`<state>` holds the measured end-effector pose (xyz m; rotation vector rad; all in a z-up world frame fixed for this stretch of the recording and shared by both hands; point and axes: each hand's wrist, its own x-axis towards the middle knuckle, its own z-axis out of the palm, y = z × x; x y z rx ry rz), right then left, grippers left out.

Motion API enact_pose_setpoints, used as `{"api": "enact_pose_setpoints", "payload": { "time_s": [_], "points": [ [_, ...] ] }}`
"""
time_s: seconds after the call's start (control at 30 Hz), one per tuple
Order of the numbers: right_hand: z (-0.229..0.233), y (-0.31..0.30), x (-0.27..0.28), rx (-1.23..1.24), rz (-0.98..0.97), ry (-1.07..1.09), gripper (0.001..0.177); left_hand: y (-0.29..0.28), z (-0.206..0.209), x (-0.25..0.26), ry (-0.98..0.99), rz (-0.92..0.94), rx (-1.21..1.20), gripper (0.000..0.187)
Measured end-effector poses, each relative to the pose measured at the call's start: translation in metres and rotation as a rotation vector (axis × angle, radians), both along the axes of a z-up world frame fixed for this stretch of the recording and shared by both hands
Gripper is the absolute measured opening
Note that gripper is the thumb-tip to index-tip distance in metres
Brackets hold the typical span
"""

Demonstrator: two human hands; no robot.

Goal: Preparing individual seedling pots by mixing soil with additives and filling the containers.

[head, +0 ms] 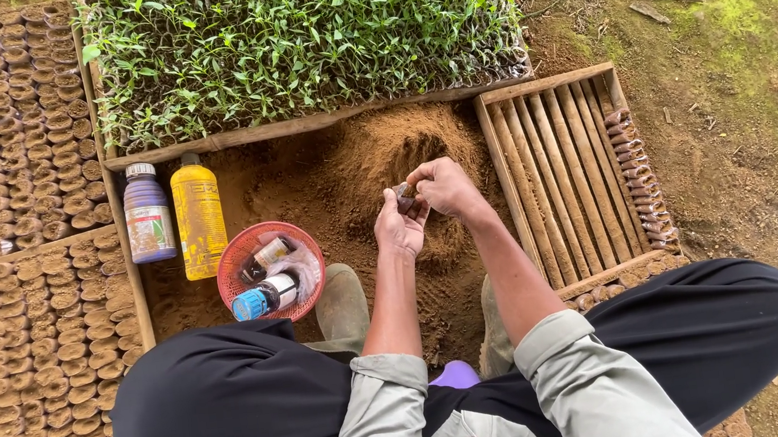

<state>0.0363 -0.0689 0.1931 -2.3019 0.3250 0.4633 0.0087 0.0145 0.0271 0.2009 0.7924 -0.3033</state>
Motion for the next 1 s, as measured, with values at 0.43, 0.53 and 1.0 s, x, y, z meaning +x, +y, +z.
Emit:
{"api": "enact_pose_setpoints", "payload": {
  "time_s": [0.43, 0.53, 1.0],
  "points": [
    [-0.036, -0.015, -0.024, -0.112, 0.338, -0.36, 0.018, -0.009, -0.045, 0.001, 0.03, 0.067, -0.149, 0.033],
    [-0.045, -0.016, -0.03, -0.106, 0.332, -0.412, 0.018, -0.003, -0.039, -0.005, 0.025, 0.072, -0.101, 0.036],
    [-0.044, -0.012, -0.038, -0.124, 0.341, -0.542, 0.011, -0.009, -0.061, 0.003, -0.008, 0.031, -0.136, 0.034]
  ]
}}
